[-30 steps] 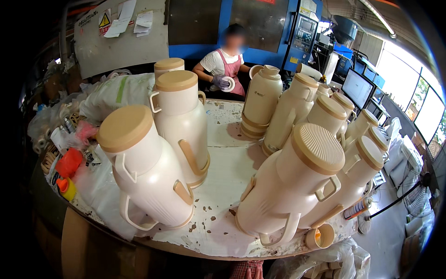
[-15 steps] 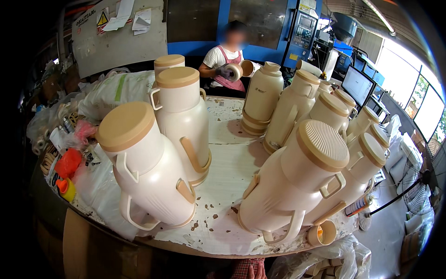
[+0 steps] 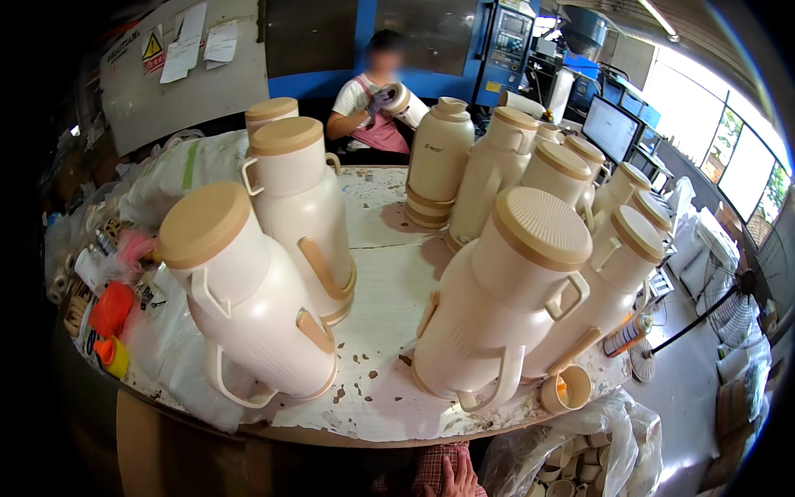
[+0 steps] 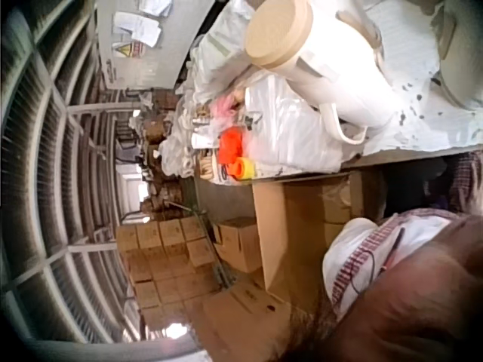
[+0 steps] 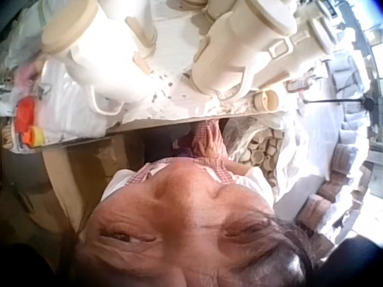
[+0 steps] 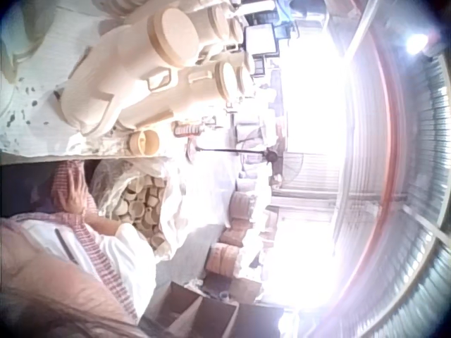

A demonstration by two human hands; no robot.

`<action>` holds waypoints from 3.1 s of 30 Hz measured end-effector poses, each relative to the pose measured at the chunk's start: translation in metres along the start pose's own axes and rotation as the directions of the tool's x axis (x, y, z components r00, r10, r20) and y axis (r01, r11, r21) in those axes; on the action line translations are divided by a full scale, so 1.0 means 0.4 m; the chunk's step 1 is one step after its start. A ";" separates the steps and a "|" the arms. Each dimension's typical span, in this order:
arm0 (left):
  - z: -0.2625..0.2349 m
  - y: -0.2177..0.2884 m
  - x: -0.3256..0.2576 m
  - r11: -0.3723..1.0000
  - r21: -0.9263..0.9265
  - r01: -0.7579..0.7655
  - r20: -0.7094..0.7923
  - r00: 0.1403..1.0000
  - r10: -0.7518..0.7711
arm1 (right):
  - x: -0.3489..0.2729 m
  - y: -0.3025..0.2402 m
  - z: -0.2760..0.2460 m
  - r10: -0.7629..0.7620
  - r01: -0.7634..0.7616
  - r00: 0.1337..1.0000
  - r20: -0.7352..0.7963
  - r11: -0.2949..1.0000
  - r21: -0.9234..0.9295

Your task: The person assembles beige plastic thermos flasks by picking up the main body and screwing on the lid. They handle the items one at a time, placing the completed units on a table. The person also briefly handles a small orange object from a bowl and places a finished thermos into a cardboard box.

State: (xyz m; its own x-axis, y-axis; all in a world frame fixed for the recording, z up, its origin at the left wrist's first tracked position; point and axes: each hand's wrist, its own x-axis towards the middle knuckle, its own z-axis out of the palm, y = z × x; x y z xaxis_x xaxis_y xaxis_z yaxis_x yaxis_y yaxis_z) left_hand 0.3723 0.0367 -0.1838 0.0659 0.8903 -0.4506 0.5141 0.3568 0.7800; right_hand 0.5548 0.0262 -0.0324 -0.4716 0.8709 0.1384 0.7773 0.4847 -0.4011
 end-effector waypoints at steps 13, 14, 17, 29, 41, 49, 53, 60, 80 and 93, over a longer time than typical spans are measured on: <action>0.013 -0.004 -0.011 1.000 0.011 0.007 0.013 1.000 -0.007 | -0.010 0.001 0.012 -0.046 0.046 0.998 -0.050 0.999 -0.015; 0.020 -0.002 -0.014 1.000 0.015 0.003 0.020 1.000 -0.003 | -0.015 0.004 0.012 -0.046 0.045 0.998 -0.050 0.999 -0.020; 0.031 -0.006 -0.023 1.000 0.019 0.005 0.022 1.000 -0.005 | 0.006 -0.017 -0.020 -0.094 0.094 0.993 -0.077 0.996 -0.013; 0.190 -0.083 -0.161 0.996 0.088 0.023 0.097 0.995 -0.032 | -0.020 0.015 0.018 -0.005 0.005 1.000 0.025 1.000 -0.002; 0.035 0.067 -0.370 0.838 0.384 -0.387 -0.280 0.816 0.505 | -0.044 0.037 0.011 0.052 -0.054 0.998 0.025 0.995 0.085; -0.019 -0.078 -0.515 0.581 0.613 -0.536 0.023 0.747 0.665 | -0.037 0.043 0.015 0.071 -0.074 0.997 0.026 0.987 0.146; 0.026 -0.206 -0.503 0.955 -0.137 -0.262 0.087 0.957 0.275 | -0.035 0.017 0.015 0.028 -0.034 0.998 0.049 0.992 0.118; -0.049 -0.049 -0.505 0.656 0.461 -0.598 0.038 0.752 0.659 | -0.034 0.036 0.003 0.063 -0.063 0.998 0.005 0.989 0.137; -0.047 -0.087 -0.474 0.595 0.470 -0.653 0.052 0.693 0.719 | -0.033 0.030 -0.006 0.077 -0.075 0.997 -0.005 0.984 0.162; -0.031 -0.089 -0.502 0.526 0.571 -0.630 0.012 0.647 0.762 | -0.034 0.032 0.022 0.051 -0.047 0.998 -0.023 0.989 0.141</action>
State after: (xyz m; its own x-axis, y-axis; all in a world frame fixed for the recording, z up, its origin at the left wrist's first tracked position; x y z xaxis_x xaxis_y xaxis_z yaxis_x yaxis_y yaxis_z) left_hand 0.3303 -0.1514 -0.1157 0.4445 0.8447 0.2981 0.7174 -0.5350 0.4462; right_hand 0.5674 0.0199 -0.0473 -0.4219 0.8960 0.1388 0.7319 0.4269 -0.5312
